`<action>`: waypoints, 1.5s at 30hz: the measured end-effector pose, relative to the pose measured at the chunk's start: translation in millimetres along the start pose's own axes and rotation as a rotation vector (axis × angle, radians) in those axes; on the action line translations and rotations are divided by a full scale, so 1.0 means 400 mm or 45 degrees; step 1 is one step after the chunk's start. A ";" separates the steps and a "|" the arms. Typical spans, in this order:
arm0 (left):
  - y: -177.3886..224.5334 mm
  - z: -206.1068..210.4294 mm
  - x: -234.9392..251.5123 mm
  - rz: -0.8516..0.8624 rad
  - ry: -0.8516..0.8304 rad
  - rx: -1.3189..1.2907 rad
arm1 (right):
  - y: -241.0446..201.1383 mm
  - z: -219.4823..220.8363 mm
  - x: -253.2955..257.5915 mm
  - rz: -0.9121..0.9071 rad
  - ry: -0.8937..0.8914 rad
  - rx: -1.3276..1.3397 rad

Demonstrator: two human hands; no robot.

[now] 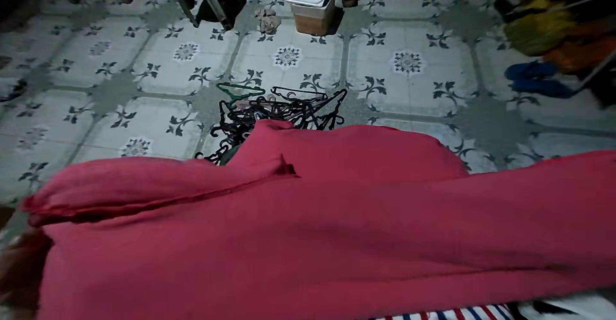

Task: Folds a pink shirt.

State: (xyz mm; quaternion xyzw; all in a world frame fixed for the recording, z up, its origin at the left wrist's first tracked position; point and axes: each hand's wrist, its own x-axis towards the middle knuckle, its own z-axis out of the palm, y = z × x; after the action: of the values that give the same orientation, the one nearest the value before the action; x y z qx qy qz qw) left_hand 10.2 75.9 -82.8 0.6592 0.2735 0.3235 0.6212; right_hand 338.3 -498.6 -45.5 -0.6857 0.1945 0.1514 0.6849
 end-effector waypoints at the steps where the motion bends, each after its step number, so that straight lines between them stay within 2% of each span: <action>1: 0.019 0.045 -0.003 -0.027 0.043 0.015 | 0.001 0.021 -0.012 0.014 0.005 0.007; 3: 0.046 0.113 -0.017 -0.104 -0.125 0.109 | 0.048 -0.013 0.011 0.065 -0.203 0.039; 5: 0.078 0.225 -0.064 -0.246 -0.029 0.243 | 0.116 -0.059 0.043 0.139 -0.398 0.067; 6: 0.063 0.223 -0.089 -0.279 -0.104 0.227 | 0.142 -0.074 0.053 0.186 -0.437 0.044; 9: -0.008 0.151 -0.095 -0.191 -0.842 -0.080 | 0.169 -0.086 0.055 0.247 -0.427 -0.056; 10: -0.020 0.145 -0.087 -0.152 -0.973 -0.163 | 0.170 -0.083 0.056 0.226 -0.427 -0.063; 11: -0.018 0.148 -0.087 -0.122 -0.991 -0.194 | 0.171 -0.081 0.062 0.180 -0.415 -0.078; 12: 0.001 0.166 -0.100 -0.121 -0.874 -0.183 | 0.173 -0.080 0.070 0.112 -0.392 -0.115; 14: 0.072 0.237 -0.131 -0.151 -0.439 -0.026 | 0.167 -0.067 0.081 -0.063 -0.245 -0.364; 15: 0.099 0.258 -0.133 -0.155 -0.322 0.031 | 0.156 -0.059 0.081 -0.130 -0.143 -0.570; 16: 0.108 0.257 -0.129 -0.130 -0.367 0.022 | 0.140 -0.054 0.080 -0.151 -0.069 -0.806; 18: 0.078 0.209 -0.116 -0.091 -0.589 -0.010 | 0.120 -0.052 0.088 -0.124 -0.041 -1.166; 20: 0.027 0.168 -0.113 -0.084 -0.736 0.000 | 0.146 -0.052 0.106 -0.144 -0.139 -1.310; 22: -0.031 0.146 -0.113 -0.201 -0.853 -0.051 | 0.189 -0.033 0.115 -0.139 -0.288 -1.422; 25: -0.074 0.148 -0.106 -0.513 -0.921 -0.022 | 0.203 0.043 0.104 -0.034 -0.596 -1.679; 27: -0.055 0.171 -0.086 -0.617 -0.974 0.115 | 0.173 0.094 0.093 0.061 -0.786 -1.917; 29: -0.011 0.217 -0.055 -0.662 -0.844 0.393 | 0.154 0.116 0.123 0.059 -0.816 -1.995; 31: 0.016 0.274 -0.005 -0.666 -0.719 0.667 | 0.148 0.123 0.189 -0.130 -0.772 -1.826; 33: 0.008 0.337 0.051 -0.715 -0.560 0.655 | 0.145 0.148 0.256 -0.298 -0.737 -1.487; 35: -0.003 0.402 0.095 -0.825 -0.403 0.559 | 0.141 0.196 0.294 -0.341 -0.775 -1.136; 37: 0.008 0.464 0.120 -0.878 -0.344 0.583 | 0.140 0.253 0.313 -0.300 -0.857 -0.866; 39: -0.001 0.485 0.145 -0.831 -0.427 0.646 | 0.131 0.313 0.298 -0.160 -0.865 -0.681; 42: -0.116 0.428 0.203 -0.770 -0.499 0.704 | 0.120 0.362 0.287 0.024 -0.904 -0.547; 43: -0.122 0.425 0.202 -0.767 -0.434 0.746 | 0.124 0.367 0.294 0.030 -0.942 -0.522; 45: -0.061 0.452 0.174 -0.819 -0.306 0.809 | 0.133 0.366 0.313 0.018 -1.019 -0.440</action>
State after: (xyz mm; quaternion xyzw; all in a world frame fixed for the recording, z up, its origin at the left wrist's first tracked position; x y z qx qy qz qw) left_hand 194.4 14.6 -104.4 0.7314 0.4755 -0.0639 0.4847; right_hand 431.8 -359.2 -154.3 -0.6762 -0.1098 0.4402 0.5804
